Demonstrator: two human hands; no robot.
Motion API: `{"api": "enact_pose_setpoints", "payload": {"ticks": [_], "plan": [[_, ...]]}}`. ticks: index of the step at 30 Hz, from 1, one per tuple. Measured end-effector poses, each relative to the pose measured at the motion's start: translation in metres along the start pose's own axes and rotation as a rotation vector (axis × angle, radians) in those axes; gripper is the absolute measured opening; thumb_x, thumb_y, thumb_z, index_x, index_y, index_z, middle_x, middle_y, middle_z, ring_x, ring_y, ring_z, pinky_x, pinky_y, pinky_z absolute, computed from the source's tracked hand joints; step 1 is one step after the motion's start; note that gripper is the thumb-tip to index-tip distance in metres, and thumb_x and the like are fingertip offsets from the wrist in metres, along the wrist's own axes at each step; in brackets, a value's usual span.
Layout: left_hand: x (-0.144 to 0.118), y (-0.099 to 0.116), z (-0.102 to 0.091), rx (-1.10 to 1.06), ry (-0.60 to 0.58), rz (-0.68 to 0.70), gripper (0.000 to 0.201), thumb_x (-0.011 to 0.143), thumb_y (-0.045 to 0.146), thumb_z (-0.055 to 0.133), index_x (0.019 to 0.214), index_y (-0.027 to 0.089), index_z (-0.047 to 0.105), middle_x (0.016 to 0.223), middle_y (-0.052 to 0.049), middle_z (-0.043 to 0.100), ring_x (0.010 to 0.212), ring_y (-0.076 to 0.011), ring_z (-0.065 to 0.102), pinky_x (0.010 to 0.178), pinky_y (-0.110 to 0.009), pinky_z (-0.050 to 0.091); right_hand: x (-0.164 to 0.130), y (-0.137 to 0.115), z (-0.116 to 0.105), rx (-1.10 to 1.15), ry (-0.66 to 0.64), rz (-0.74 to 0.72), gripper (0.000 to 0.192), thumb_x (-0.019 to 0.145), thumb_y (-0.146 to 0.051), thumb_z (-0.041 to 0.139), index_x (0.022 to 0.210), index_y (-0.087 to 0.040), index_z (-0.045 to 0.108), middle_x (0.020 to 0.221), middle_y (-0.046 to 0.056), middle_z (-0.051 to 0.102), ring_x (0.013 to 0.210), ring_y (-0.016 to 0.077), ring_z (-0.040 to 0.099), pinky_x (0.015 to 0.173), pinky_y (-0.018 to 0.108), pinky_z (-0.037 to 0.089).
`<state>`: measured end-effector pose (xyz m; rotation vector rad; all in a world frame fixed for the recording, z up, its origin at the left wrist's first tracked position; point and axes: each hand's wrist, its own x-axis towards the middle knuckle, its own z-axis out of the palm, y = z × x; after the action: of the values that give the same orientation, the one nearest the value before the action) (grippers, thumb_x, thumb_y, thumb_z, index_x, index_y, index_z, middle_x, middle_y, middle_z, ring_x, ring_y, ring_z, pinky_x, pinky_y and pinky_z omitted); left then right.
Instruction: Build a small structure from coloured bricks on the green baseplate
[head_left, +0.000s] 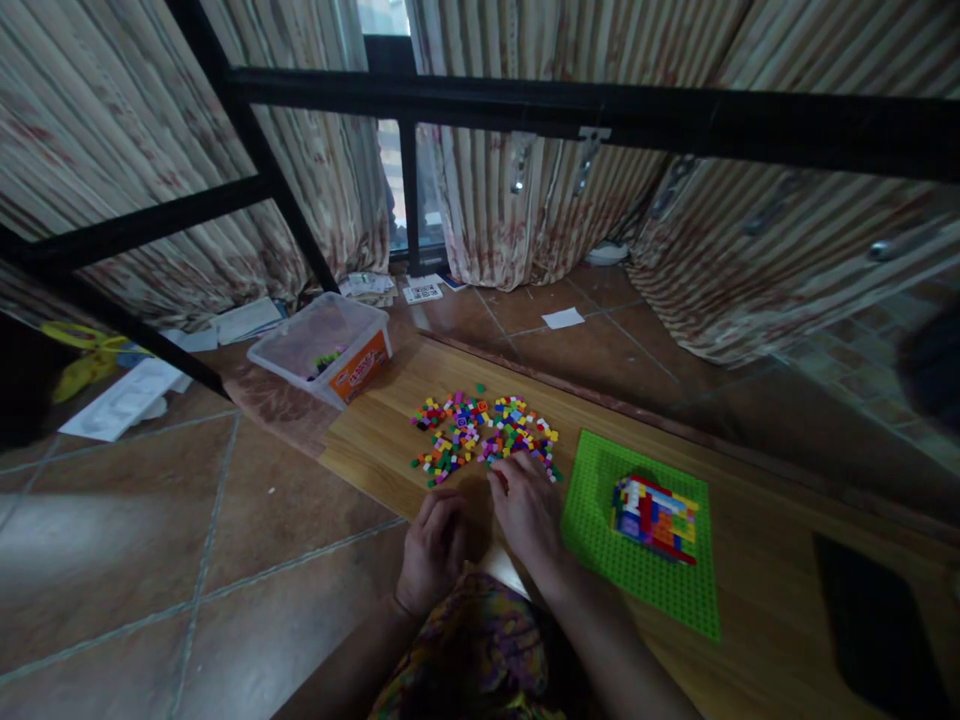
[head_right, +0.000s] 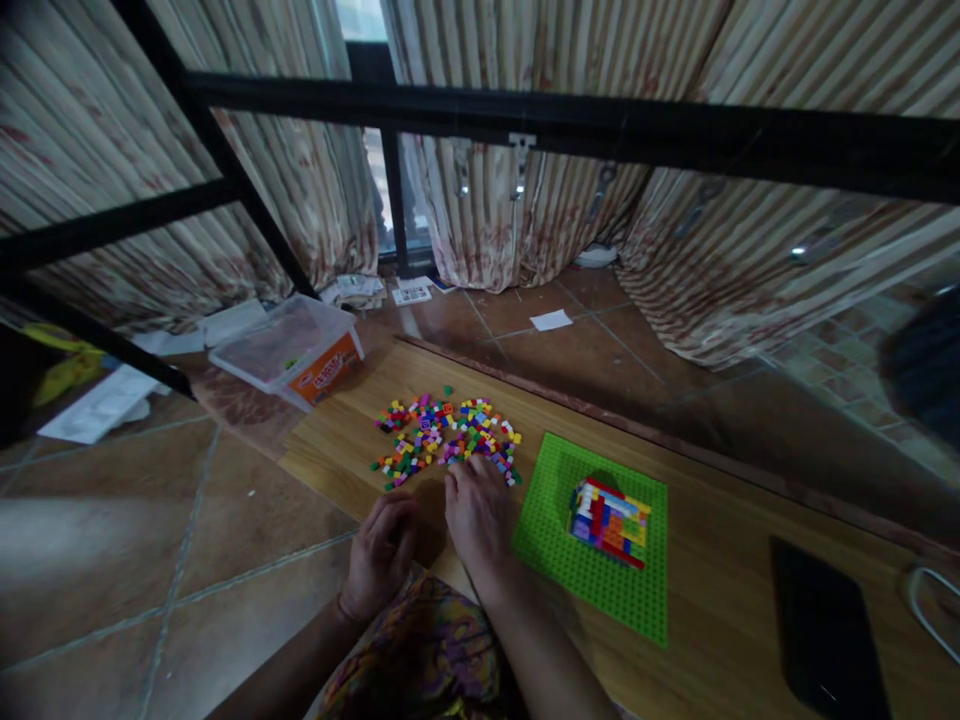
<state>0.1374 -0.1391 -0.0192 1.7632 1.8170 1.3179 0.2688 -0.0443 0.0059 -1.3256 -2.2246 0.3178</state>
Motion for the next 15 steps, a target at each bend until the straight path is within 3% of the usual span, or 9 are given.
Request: {"api": "enact_pose_setpoints", "payload": {"ticks": [8, 15], "plan": [[0.008, -0.018, -0.023, 0.194, 0.123, -0.128, 0.021, 0.087, 0.018, 0.050, 0.108, 0.020, 0.054, 0.104, -0.009, 0.057, 0.096, -0.0194, 0.060, 0.081, -0.033, 0.053, 0.016, -0.025, 0.017, 0.094, -0.101, -0.120, 0.007, 0.087, -0.020, 0.058, 0.089, -0.023, 0.064, 0.091, 0.004, 0.061, 0.092, 0.0207, 0.056, 0.079, 0.032, 0.044], [0.023, -0.021, -0.019, 0.244, 0.042, -0.175, 0.033, 0.083, 0.015, 0.054, 0.115, 0.021, 0.050, 0.106, -0.007, 0.059, 0.094, -0.0199, 0.062, 0.082, -0.035, 0.053, 0.018, -0.032, 0.032, 0.070, -0.152, -0.167, 0.009, 0.089, -0.020, 0.056, 0.088, -0.023, 0.064, 0.092, 0.005, 0.059, 0.093, 0.0204, 0.055, 0.081, 0.032, 0.044]]}}
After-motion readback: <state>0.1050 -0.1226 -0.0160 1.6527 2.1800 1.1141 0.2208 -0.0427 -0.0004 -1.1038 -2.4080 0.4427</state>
